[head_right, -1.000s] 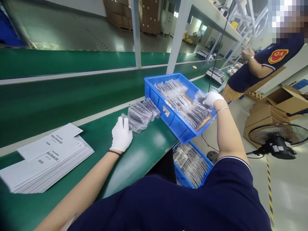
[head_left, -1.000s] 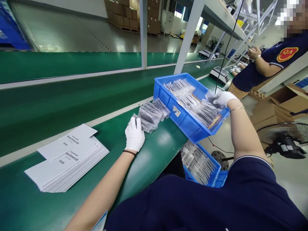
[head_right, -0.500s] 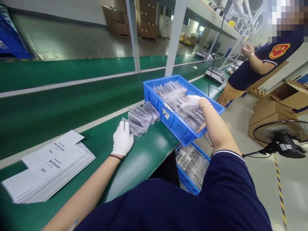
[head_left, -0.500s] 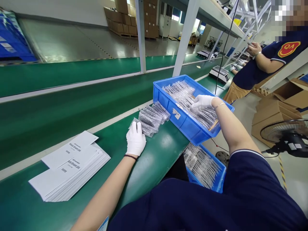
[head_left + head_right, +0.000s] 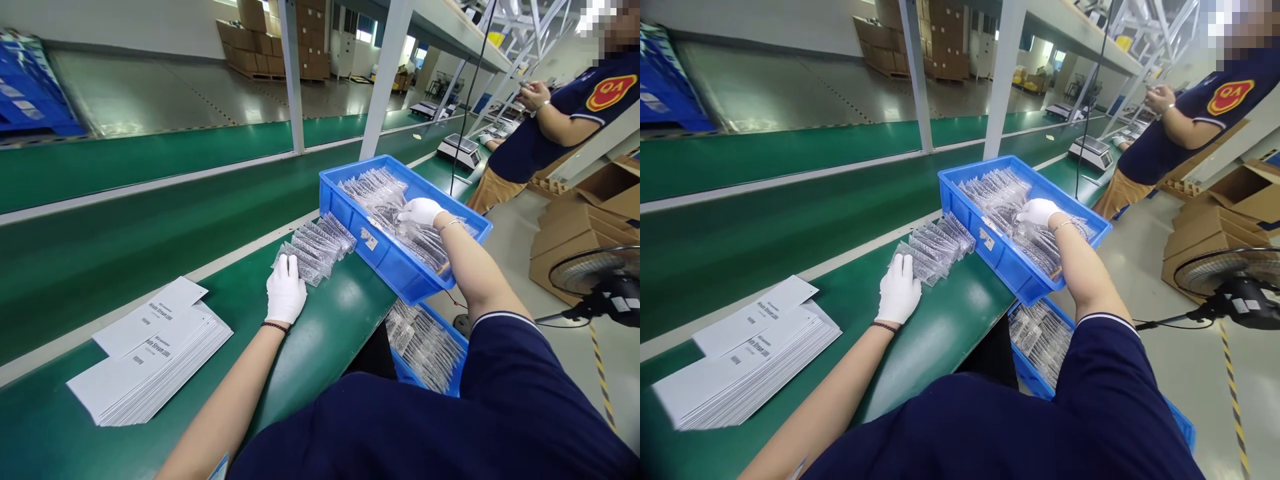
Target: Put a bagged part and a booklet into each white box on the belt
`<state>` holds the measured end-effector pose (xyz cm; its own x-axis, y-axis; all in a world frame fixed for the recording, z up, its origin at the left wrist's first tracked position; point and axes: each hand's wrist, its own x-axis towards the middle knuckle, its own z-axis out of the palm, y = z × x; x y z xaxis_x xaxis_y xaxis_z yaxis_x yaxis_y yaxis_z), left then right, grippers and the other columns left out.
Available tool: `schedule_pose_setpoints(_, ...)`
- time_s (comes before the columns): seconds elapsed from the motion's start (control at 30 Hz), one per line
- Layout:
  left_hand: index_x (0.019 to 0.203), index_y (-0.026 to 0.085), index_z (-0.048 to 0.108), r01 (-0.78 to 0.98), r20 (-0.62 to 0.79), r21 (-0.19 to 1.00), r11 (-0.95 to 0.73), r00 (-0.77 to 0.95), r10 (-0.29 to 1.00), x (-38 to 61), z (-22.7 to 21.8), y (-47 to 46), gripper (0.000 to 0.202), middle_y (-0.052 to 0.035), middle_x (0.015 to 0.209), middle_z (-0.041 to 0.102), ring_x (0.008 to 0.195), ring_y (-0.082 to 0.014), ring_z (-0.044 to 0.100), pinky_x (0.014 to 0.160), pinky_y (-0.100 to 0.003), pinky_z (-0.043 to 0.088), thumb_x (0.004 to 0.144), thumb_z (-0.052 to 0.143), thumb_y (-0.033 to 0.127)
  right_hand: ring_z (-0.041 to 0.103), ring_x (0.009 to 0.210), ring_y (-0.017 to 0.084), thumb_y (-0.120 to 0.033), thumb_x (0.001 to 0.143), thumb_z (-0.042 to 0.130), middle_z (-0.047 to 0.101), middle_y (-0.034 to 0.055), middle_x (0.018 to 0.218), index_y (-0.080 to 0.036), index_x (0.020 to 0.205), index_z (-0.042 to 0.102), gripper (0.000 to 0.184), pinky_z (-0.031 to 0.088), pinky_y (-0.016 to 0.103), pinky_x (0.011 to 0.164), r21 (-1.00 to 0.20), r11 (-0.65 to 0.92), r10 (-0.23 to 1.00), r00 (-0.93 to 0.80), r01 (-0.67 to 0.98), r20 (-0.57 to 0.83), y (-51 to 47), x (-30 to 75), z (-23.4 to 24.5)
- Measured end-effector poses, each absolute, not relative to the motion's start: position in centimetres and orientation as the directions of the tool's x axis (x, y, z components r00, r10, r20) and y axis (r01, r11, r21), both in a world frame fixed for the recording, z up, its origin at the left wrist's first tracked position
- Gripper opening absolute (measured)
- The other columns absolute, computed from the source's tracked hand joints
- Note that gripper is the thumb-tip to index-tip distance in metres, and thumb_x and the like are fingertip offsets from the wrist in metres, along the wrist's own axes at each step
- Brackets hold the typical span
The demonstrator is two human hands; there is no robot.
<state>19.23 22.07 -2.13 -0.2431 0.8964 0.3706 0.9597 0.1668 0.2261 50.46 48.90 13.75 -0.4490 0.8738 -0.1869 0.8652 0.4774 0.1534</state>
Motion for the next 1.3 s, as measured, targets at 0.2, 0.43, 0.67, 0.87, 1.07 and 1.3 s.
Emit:
schedule_pose_setpoints(0.2, 0.14, 0.005, 0.039, 0.953, 0.353, 0.253, 0.169, -0.253, 0.901, 19.1, -1.8, 21.9, 0.058, -0.0218, 0.14, 0.043, 0.121, -0.0346, 0.048, 0.093, -0.043, 0.045, 0.084, 0.046, 0.018, 0.054, 0.071, 0.019, -0.052, 0.082, 0.05, 0.061, 0.0054, 0.074, -0.016, 0.071, 0.063, 0.039, 0.038, 0.03, 0.065, -0.022, 0.501, 0.862, -0.497, 0.865, 0.101, 47.5, 52.9, 17.3)
schedule_pose_setpoints(0.43, 0.143, 0.009, 0.036, 0.875, 0.274, 0.363, 0.321, -0.43, 0.86, 19.1, -1.6, 21.5, 0.063, -0.0196, 0.126, 0.054, 0.105, -0.0327, 0.057, 0.084, -0.041, 0.049, 0.085, 0.053, 0.027, 0.052, 0.074, 0.023, -0.049, 0.083, 0.053, 0.054, 0.0058, 0.066, -0.02, 0.06, 0.056, 0.037, 0.041, 0.033, 0.069, 0.075, 0.715, 0.612, -0.674, 0.695, 0.414, 40.2, 51.2, 21.3)
schedule_pose_setpoints(0.67, 0.148, 0.015, 0.032, 0.827, 0.149, 0.505, 0.248, -0.367, 0.918, 19.6, -2.1, 20.5, 0.064, -0.0147, 0.13, 0.056, 0.114, -0.027, 0.057, 0.098, -0.038, 0.047, 0.085, 0.044, 0.01, 0.053, 0.073, 0.022, -0.047, 0.088, 0.052, 0.055, 0.0045, 0.068, -0.02, 0.062, 0.055, 0.038, 0.042, 0.035, 0.071, -0.253, 0.806, 0.584, -0.65, 0.535, 0.487, 31.4, 41.3, 17.1)
schedule_pose_setpoints(0.87, 0.151, 0.016, 0.021, 0.497, 0.207, 0.861, 0.103, -0.529, 0.823, 20.9, -4.8, 12.9, 0.07, -0.0162, 0.147, 0.039, 0.127, -0.0231, 0.05, 0.11, -0.041, 0.041, 0.085, 0.042, 0.012, 0.055, 0.076, 0.018, -0.041, 0.095, 0.042, 0.057, 0.0044, 0.075, -0.018, 0.067, 0.055, 0.039, 0.042, 0.028, 0.073, -0.505, 0.736, 0.607, -0.77, 0.45, 0.197, 27.3, 31.5, 7.6)
schedule_pose_setpoints(1.07, 0.149, 0.012, 0.026, 0.539, 0.262, 0.827, 0.157, -0.618, 0.742, 20.9, -4.6, 9.6, 0.066, -0.017, 0.15, 0.035, 0.136, -0.026, 0.04, 0.114, -0.046, 0.035, 0.085, 0.042, 0.015, 0.053, 0.096, 0.029, -0.052, 0.09, 0.051, 0.064, 0.012, 0.09, -0.018, 0.072, 0.064, 0.04, 0.042, 0.037, 0.084, -0.132, 0.78, 0.621, -0.782, 0.611, 0.055, 26.8, 29.1, 2.6)
schedule_pose_setpoints(1.3, 0.137, 0.011, 0.05, 0.734, 0.169, 0.64, 0.225, -0.421, 0.891, 20.0, -2.6, 12.5, 0.054, -0.0132, 0.146, 0.042, 0.134, -0.0279, 0.039, 0.115, -0.044, 0.034, 0.083, 0.048, 0.011, 0.032, 0.135, 0.036, -0.049, 0.089, 0.054, 0.041, 0.0202, 0.142, -0.013, 0.127, 0.056, 0.052, 0.034, 0.048, 0.105, -0.066, 0.791, 0.584, -0.718, 0.609, 0.379, 25.2, 31.4, 2.4)
